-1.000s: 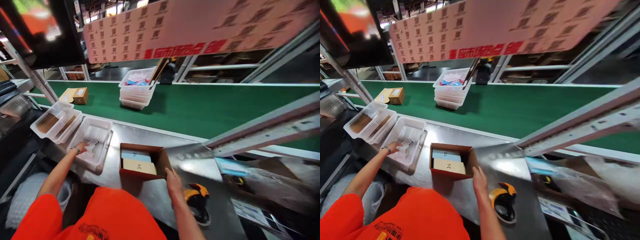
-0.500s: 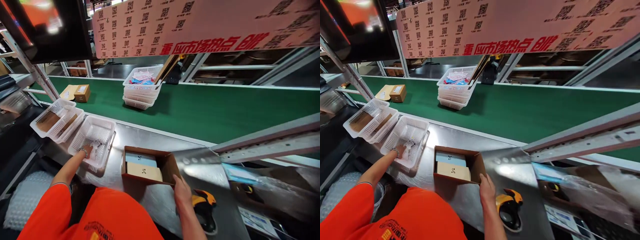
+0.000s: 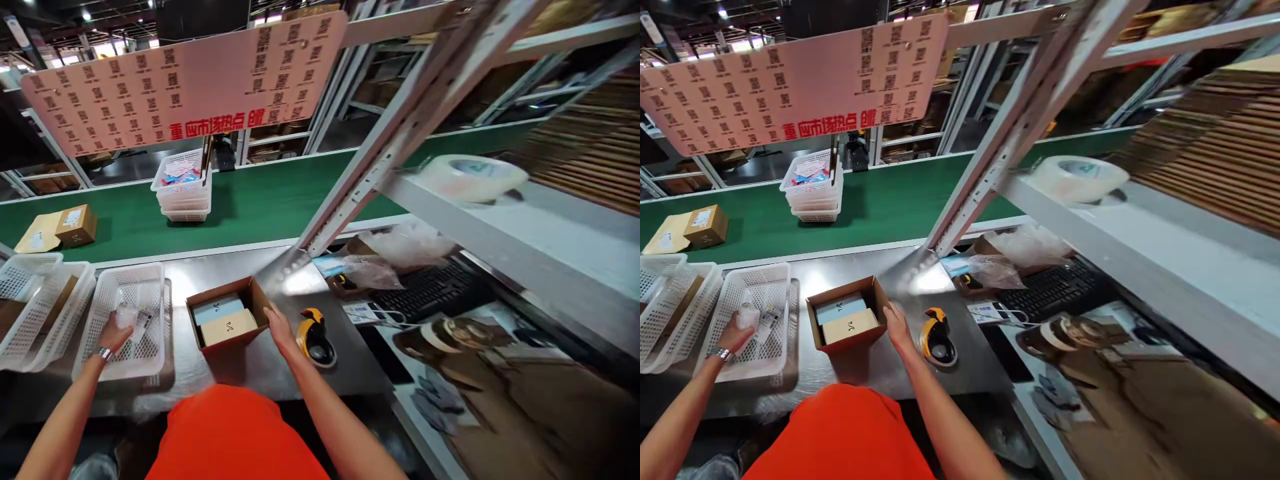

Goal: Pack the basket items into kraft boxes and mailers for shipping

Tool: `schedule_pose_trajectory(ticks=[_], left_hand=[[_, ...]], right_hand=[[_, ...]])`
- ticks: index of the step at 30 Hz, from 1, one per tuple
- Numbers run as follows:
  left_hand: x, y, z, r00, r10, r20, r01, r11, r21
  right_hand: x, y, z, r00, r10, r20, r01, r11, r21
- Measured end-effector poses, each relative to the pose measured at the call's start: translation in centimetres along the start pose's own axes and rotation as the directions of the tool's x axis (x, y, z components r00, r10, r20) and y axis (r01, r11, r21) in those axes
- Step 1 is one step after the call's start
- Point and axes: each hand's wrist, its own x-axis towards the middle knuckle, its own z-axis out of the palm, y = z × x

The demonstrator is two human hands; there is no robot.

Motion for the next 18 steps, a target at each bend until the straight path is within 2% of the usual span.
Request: schedule_pose_trajectory(ticks=[1, 3, 4, 6, 7, 8, 9, 11, 13, 15, 18], left_hand=[[-0.1, 1.5, -1.1, 1.0, 0.025, -0.014, -0.026, 0.999, -0.047], [-0.7, 5.8, -2.8, 0.976, 0.218, -0.003, -0.216, 0.967, -0.136], [-1.2, 8.5, -3.2, 0.934, 0.358, 0.016, -0.351, 0.923, -0.157], [-2.3, 14.6, -3.1, 0.806, 0.587, 0.073, -0.572, 0.805, -0.156], [-2.8, 17.7, -2.5, 0.749, 0.649, 0.134, -0.634, 0.761, -0.136], [-3.2, 20.8, -1.7, 0.719, 0.665, 0.202, -0.659, 0.745, -0.103], [-3.4, 23.6, -0.6, 0.709, 0.652, 0.269, -0.664, 0.746, -0.056], [-3.5, 28.3, 1.9, 0.717, 0.581, 0.385, -0.648, 0.759, 0.063], [-3.2, 31.6, 4.5, 0.74, 0.512, 0.436, -0.622, 0.768, 0.155], [-2.9, 33.2, 6.5, 0.764, 0.485, 0.426, -0.6, 0.777, 0.192], [-2.2, 33.1, 8.0, 0.758, 0.557, 0.341, -0.613, 0.786, 0.077]], right_hand=[[-0.1, 0.1, 0.2, 1.0, -0.007, 0.014, 0.007, 1.0, 0.004], [-0.3, 0.4, 0.6, 0.999, -0.019, 0.033, 0.018, 0.999, 0.035], [-0.4, 0.5, 0.8, 0.999, -0.02, 0.04, 0.018, 0.998, 0.057], [-0.6, 0.7, 1.3, 0.998, -0.017, 0.06, 0.012, 0.996, 0.091], [-0.7, 0.8, 1.6, 0.998, -0.015, 0.066, 0.009, 0.995, 0.1], [-0.8, 0.9, 1.8, 0.997, -0.017, 0.072, 0.009, 0.994, 0.108], [-1.0, 0.9, 2.0, 0.997, -0.024, 0.079, 0.015, 0.993, 0.115], [-1.4, 1.0, 2.3, 0.995, -0.045, 0.089, 0.033, 0.99, 0.138], [-2.1, 1.2, 2.5, 0.995, -0.039, 0.093, 0.024, 0.987, 0.161], [-2.9, 1.4, 2.6, 0.995, -0.009, 0.098, -0.009, 0.983, 0.186], [-4.1, 1.7, 2.5, 0.992, -0.031, 0.119, 0.0, 0.968, 0.251]])
